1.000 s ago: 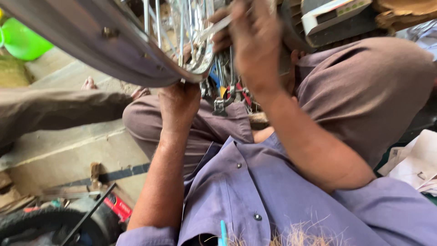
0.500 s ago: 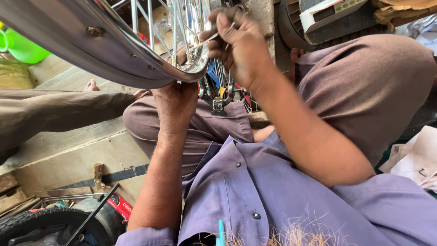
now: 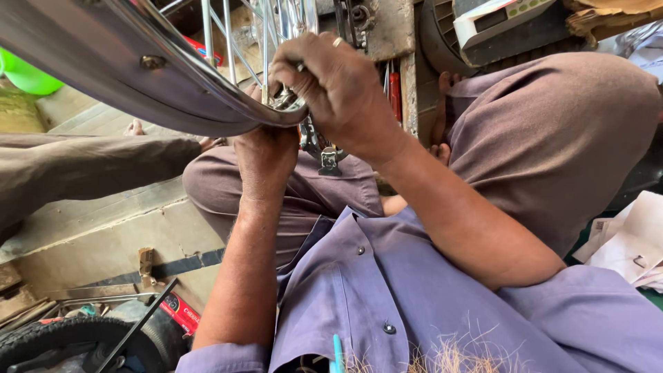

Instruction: The person is sitting on the floor and using a spoke wrench to tighten the spokes of a bicycle wheel mounted on a truing stand. They rotate the wheel and adjust the tension of the spokes one by one.

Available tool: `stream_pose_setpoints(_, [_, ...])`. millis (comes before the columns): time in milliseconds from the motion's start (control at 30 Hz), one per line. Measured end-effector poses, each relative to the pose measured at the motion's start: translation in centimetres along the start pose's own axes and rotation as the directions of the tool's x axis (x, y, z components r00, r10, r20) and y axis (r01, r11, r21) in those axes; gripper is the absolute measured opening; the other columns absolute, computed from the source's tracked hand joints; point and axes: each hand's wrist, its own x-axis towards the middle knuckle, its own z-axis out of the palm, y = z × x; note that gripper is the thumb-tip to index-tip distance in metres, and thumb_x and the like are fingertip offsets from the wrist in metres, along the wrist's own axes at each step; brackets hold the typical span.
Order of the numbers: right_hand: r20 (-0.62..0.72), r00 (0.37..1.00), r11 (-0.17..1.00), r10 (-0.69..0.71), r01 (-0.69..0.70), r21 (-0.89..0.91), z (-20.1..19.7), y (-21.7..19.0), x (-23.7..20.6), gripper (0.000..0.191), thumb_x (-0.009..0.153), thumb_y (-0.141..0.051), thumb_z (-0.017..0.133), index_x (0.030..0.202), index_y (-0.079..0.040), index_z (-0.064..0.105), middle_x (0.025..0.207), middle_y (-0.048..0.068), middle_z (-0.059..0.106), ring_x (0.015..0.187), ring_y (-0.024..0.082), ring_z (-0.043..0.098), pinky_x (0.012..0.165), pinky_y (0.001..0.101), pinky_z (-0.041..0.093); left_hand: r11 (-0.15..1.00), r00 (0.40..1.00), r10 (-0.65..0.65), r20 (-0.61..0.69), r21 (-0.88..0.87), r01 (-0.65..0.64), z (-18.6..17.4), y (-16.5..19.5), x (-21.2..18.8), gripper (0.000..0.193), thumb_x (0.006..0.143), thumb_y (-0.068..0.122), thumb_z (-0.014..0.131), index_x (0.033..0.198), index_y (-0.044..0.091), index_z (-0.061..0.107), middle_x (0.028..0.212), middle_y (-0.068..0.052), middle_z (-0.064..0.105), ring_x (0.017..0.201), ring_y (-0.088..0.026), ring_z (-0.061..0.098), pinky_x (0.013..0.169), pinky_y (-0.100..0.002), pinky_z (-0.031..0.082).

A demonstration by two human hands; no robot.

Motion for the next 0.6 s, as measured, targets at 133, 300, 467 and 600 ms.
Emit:
stream_pose_setpoints(133, [-0.066,0.959,0.908,0.277,-0.239,0.345,-0.5,-0.3,0.8,0.02,0.11,-0.033,0.054,0.112,-0.014,0.06,0.098,0.0,0.073,0.087,0.012,0.076,0.07,0.027,0.065,0.993,0.998,0.064,-0.008,-0.103,-0.064,0.2,0.2,-0.1,0.033,0.1,-0.001,0.07,0.132,0.002,0.065,0.12,-0.015,0.074,0.114,-0.027,0.074,0.101,-0.039,0.059])
stream_pose_setpoints(300, [0.008,0.996,0.993,-0.084,0.085,-0.077,0.2,-0.3,0.0,0.021,0.118,-0.032,0.049,0.111,-0.015,0.058,0.101,0.005,0.071,0.09,0.018,0.07,0.082,0.0313,0.059,0.998,0.998,-0.017,0.056,0.053,0.014,0.1,-0.2,0.2,0.035,0.093,0.001,0.073,0.127,-0.001,0.065,0.112,-0.017,0.072,0.108,-0.027,0.071,0.093,-0.038,0.057])
stream_pose_setpoints(467, [0.201,0.78,0.52,0.592,-0.561,0.644,-0.9,2.5,0.5,0.016,0.113,-0.02,0.054,0.11,-0.006,0.06,0.095,0.014,0.072,0.073,0.013,0.067,0.064,0.0256,0.056,0.995,0.997,0.064,-0.029,-0.077,-0.066,0.3,-0.1,0.2,0.032,0.097,-0.003,0.07,0.128,-0.001,0.064,0.119,-0.014,0.073,0.113,-0.024,0.072,0.098,-0.036,0.059])
stream_pose_setpoints(600, [0.435,0.515,-0.108,0.739,-0.546,0.831,0.0,4.6,1.1,0.015,0.106,-0.014,0.058,0.112,-0.003,0.065,0.093,0.014,0.074,0.065,0.012,0.065,0.055,0.0245,0.055,0.976,1.0,0.012,-0.013,-0.218,-0.014,0.0,0.2,0.0,0.031,0.097,-0.004,0.071,0.127,-0.001,0.066,0.119,-0.011,0.074,0.11,-0.021,0.073,0.096,-0.034,0.061])
